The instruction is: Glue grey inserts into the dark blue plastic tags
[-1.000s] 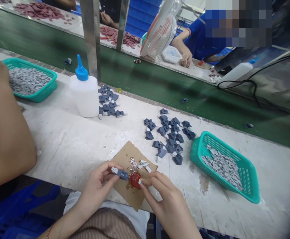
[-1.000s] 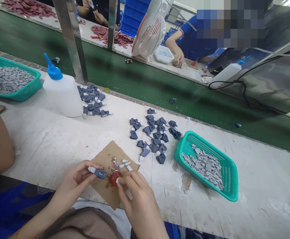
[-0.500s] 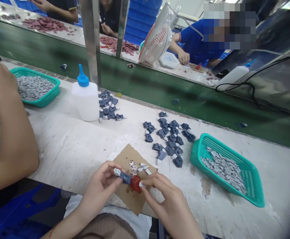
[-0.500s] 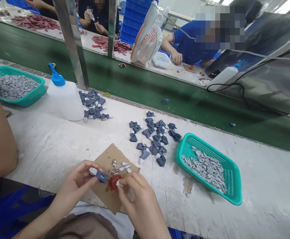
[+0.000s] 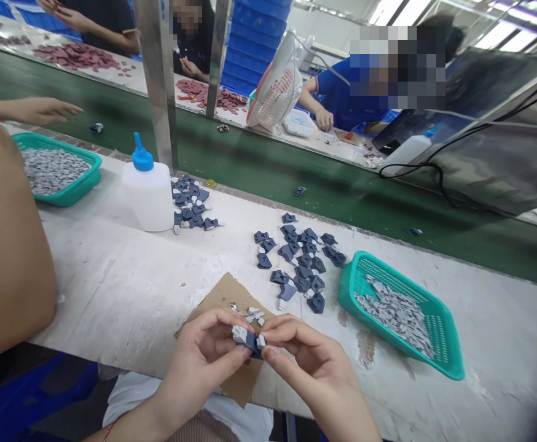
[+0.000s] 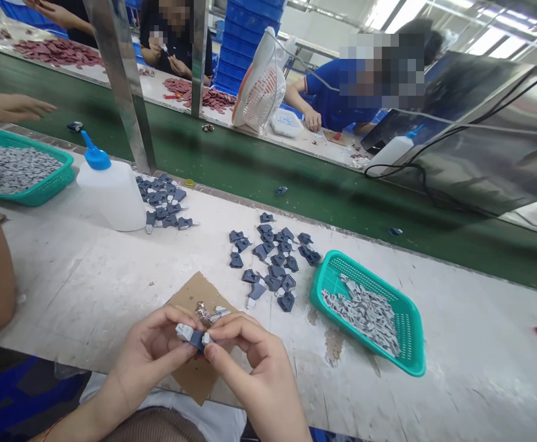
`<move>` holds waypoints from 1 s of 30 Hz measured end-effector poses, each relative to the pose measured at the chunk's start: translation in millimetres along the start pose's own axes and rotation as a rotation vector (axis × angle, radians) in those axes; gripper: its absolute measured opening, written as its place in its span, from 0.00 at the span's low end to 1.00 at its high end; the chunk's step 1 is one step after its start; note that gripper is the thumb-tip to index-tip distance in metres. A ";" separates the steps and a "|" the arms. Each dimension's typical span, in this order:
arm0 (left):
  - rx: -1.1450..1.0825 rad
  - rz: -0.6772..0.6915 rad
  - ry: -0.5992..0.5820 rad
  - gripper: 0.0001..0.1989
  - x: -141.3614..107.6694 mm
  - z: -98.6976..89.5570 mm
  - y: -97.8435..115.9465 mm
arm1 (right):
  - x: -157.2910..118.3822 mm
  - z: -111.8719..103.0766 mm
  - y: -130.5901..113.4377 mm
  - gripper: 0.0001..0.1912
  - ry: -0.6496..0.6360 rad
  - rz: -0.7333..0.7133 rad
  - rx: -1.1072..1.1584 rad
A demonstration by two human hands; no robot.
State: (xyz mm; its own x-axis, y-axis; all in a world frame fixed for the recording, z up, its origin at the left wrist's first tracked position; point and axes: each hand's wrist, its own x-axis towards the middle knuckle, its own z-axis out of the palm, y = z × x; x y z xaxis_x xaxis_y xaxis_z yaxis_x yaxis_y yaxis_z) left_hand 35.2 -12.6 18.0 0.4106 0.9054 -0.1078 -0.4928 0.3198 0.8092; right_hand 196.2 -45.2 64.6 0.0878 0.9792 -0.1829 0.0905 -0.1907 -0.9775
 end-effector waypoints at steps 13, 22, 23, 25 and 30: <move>0.112 0.072 -0.028 0.11 -3.0 -0.2 5.2 | -4.8 -7.1 -11.8 0.03 -0.121 0.021 -0.182; -0.003 0.053 -0.071 0.08 0.9 11.3 7.2 | -0.6 10.8 3.4 0.20 -0.122 0.138 0.195; -0.039 0.031 -0.076 0.07 1.2 12.8 6.3 | 0.9 15.2 4.5 0.21 -0.129 0.149 0.219; -0.062 0.007 -0.055 0.06 2.1 14.8 4.5 | 4.1 21.8 7.4 0.21 -0.115 0.139 0.258; -0.008 0.012 0.003 0.05 7.6 18.4 4.9 | 9.8 23.1 14.7 0.22 -0.038 0.105 0.296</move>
State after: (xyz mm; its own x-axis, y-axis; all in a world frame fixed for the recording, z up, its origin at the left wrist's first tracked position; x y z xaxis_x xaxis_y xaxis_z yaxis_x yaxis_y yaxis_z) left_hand 50.0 -9.3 31.8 0.4019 0.9102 -0.1002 -0.5039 0.3112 0.8057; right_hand 175.4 -36.9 46.1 0.0438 0.9581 -0.2829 -0.2103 -0.2680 -0.9402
